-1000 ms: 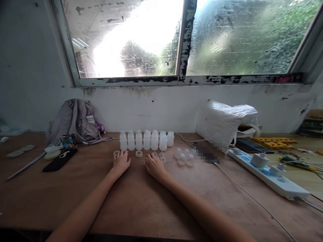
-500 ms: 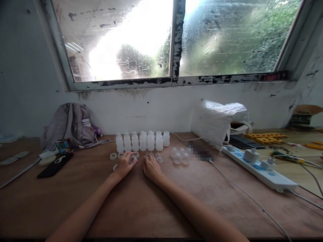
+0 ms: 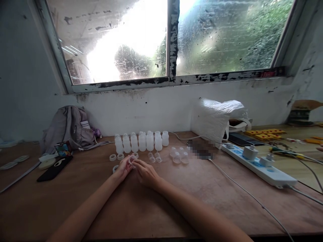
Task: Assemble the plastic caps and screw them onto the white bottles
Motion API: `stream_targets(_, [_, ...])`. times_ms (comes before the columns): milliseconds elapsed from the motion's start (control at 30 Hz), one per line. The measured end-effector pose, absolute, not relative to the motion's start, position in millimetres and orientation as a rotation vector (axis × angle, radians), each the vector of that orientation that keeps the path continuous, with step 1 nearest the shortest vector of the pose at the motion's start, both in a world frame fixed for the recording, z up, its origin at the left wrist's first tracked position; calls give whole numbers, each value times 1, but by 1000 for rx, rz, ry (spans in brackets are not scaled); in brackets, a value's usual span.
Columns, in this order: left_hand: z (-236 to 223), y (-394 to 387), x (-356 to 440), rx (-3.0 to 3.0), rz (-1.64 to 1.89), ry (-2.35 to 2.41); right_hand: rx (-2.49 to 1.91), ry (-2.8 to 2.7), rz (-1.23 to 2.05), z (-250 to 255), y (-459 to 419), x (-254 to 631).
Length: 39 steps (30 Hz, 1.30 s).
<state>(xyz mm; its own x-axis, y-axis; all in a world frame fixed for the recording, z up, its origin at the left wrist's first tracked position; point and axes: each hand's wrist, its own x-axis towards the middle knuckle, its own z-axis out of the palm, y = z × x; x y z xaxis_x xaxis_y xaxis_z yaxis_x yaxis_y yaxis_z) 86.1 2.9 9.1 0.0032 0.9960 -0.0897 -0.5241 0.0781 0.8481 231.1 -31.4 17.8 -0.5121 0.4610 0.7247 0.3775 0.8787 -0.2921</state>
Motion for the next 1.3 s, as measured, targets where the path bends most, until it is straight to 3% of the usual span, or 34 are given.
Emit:
stream_targets(233, [8,2,88,722,1336,791,-528,-2146,67,15,-36,228])
stream_targets(533, [9,0,89,739,1263,777,-632,-1948,391,22,-29,236])
stream_targets(1300, [23,-16,96,778,1210,753,-744,-1844,519,14,-22,232])
